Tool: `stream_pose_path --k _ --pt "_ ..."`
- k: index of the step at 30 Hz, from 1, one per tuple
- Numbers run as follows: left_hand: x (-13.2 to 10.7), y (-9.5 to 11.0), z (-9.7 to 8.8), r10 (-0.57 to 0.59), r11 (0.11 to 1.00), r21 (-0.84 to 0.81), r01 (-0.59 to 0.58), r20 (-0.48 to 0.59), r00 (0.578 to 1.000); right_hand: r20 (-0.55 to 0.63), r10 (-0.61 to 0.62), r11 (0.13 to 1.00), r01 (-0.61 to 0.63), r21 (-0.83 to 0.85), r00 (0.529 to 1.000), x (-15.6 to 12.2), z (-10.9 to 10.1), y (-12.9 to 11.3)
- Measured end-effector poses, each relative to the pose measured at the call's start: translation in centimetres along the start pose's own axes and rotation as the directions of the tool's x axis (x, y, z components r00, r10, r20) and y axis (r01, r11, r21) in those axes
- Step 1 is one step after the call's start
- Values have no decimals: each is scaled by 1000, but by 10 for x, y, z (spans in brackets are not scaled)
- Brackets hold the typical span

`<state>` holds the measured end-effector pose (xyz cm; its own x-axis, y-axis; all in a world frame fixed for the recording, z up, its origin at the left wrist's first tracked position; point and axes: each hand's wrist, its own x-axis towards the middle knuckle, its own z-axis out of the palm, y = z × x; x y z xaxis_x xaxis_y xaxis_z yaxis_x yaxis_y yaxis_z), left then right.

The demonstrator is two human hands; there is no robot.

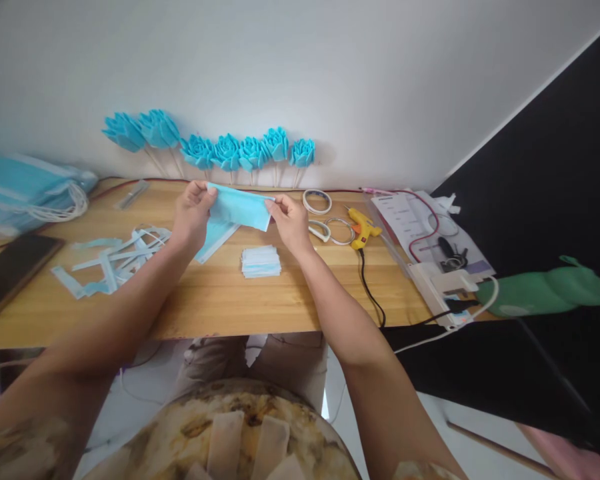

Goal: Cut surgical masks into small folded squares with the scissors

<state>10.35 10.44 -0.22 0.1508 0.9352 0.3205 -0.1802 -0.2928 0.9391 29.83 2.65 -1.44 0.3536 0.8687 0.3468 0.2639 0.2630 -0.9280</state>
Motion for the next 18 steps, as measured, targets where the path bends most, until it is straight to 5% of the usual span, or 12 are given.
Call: stream_pose_path --k 4,10,18 --pt "4 6 -5 -42 997 -63 41 -16 999 80 15 1000 -16 13 997 -1 -3 -4" --pt "0 25 -4 -53 997 -52 61 141 989 245 -34 996 14 83 969 2 -18 -36" --pt "-12 36 5 13 999 -52 2 291 957 511 -34 959 171 -224 859 22 2 -71"
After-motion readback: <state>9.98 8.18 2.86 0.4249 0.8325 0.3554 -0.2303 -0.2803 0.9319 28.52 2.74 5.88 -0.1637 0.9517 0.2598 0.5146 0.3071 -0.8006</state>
